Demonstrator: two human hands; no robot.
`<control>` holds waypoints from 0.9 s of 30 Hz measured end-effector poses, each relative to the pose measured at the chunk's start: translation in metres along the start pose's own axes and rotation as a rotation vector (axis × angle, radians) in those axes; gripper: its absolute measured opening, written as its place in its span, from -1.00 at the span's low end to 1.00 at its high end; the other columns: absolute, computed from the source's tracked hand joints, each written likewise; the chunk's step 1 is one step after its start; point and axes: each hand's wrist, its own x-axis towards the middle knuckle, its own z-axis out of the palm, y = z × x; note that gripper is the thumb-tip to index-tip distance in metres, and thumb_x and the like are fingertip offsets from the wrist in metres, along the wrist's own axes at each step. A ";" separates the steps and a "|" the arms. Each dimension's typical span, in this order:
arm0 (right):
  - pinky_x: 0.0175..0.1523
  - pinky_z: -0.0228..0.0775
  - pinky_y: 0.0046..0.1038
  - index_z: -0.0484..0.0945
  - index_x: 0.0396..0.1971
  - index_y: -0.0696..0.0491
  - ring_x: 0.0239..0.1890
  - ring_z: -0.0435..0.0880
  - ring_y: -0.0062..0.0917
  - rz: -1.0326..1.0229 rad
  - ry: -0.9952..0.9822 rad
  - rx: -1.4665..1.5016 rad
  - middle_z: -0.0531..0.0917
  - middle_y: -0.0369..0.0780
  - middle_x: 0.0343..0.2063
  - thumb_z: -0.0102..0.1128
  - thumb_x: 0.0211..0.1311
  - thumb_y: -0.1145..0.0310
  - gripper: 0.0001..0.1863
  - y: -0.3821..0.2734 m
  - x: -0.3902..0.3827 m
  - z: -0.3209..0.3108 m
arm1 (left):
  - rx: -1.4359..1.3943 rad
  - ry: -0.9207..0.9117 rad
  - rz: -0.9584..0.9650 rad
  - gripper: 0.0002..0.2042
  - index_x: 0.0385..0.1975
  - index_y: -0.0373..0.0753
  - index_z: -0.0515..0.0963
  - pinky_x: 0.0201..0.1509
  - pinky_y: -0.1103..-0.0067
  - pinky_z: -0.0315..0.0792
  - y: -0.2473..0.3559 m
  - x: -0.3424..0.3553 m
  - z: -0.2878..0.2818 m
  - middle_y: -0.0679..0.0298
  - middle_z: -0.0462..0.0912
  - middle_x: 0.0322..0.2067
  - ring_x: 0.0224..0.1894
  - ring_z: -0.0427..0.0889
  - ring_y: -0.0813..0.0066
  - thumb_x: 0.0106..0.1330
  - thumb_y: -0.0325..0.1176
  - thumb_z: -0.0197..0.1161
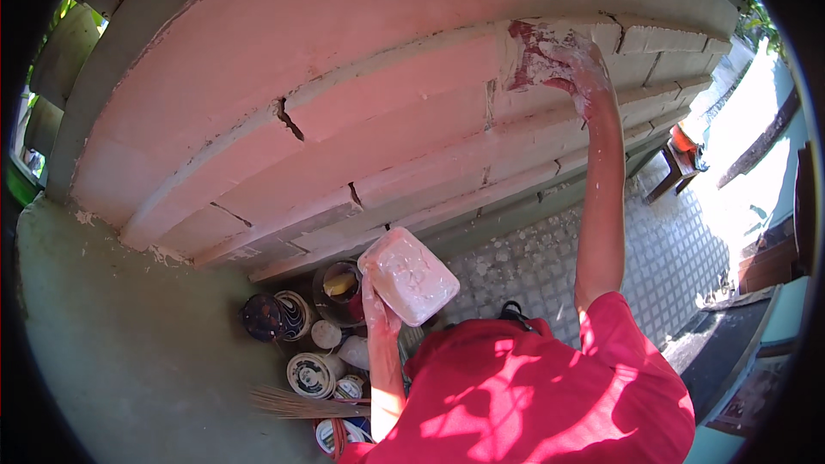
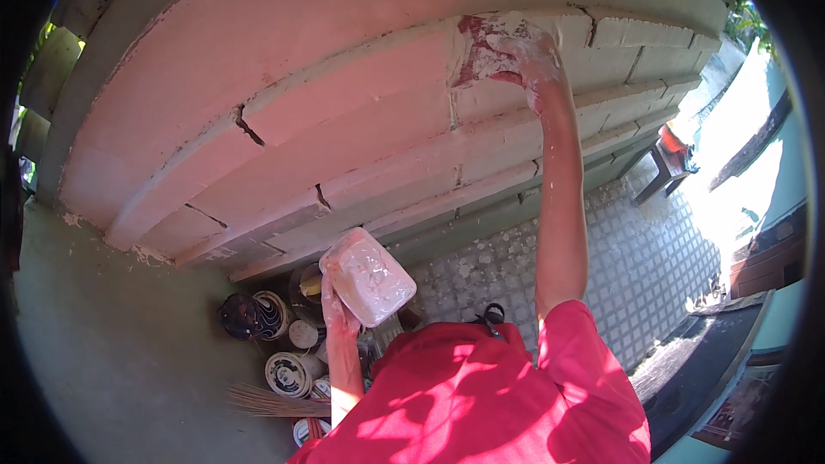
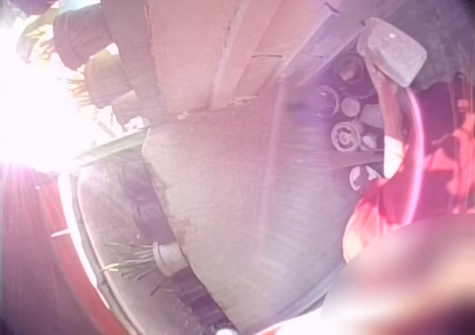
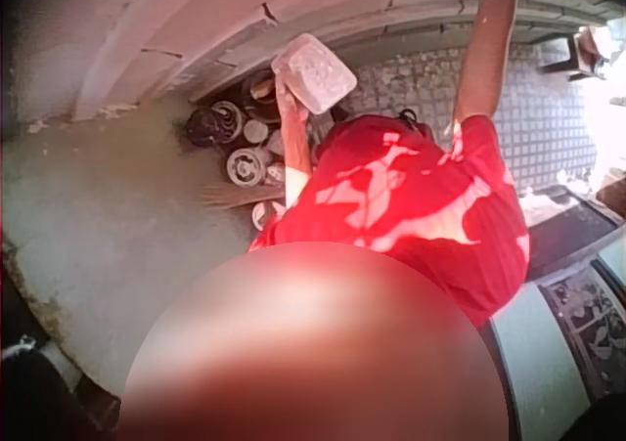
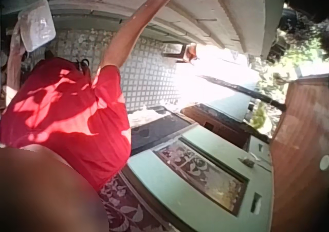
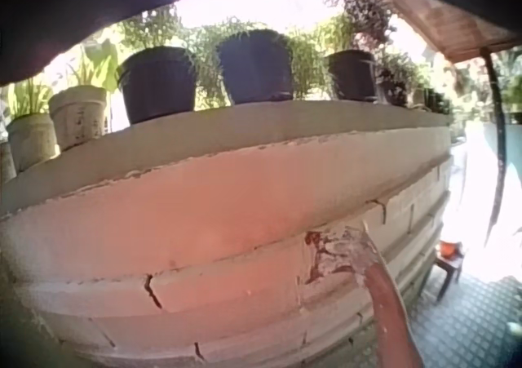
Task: Repairing cracks in a brick wall using plaster or filler.
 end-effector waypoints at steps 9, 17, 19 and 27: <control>-0.18 0.58 -0.34 0.36 0.07 0.10 -0.16 0.63 -0.37 0.226 -0.020 0.012 0.61 -0.19 -0.13 0.18 0.13 0.48 -0.55 -0.003 0.003 0.000 | 0.072 0.019 0.003 -0.50 0.24 -0.20 0.24 0.28 0.32 0.31 -0.004 0.006 0.012 0.21 0.40 0.18 0.18 0.41 0.26 0.43 -0.02 -0.10; -0.26 0.42 -0.42 0.56 -0.18 0.23 -0.46 0.57 -0.43 -0.576 0.285 -0.543 0.67 -0.10 -0.44 0.15 0.18 0.47 -0.77 0.068 -0.067 0.057 | 0.005 0.007 -0.014 -0.51 0.21 -0.19 0.29 0.22 0.30 0.37 0.001 0.006 0.011 0.20 0.44 0.13 0.14 0.45 0.22 0.40 -0.04 -0.03; -0.29 0.41 -0.40 0.56 -0.20 0.25 -0.52 0.56 -0.43 -0.624 0.325 -0.550 0.65 -0.07 -0.51 0.14 0.19 0.45 -0.77 0.074 -0.071 0.075 | -0.011 0.012 -0.007 -0.51 0.21 -0.19 0.28 0.22 0.29 0.37 0.002 0.003 0.002 0.20 0.44 0.13 0.13 0.45 0.22 0.41 -0.04 -0.04; -0.16 0.50 -0.25 0.48 0.03 0.24 -0.25 0.66 -0.14 -0.539 0.327 -0.605 0.60 0.11 -0.20 0.14 0.17 0.49 -0.61 0.103 -0.083 0.163 | 0.047 0.060 0.070 -0.49 0.23 -0.20 0.26 0.24 0.32 0.35 0.010 -0.011 -0.016 0.22 0.41 0.16 0.16 0.44 0.27 0.41 0.00 -0.09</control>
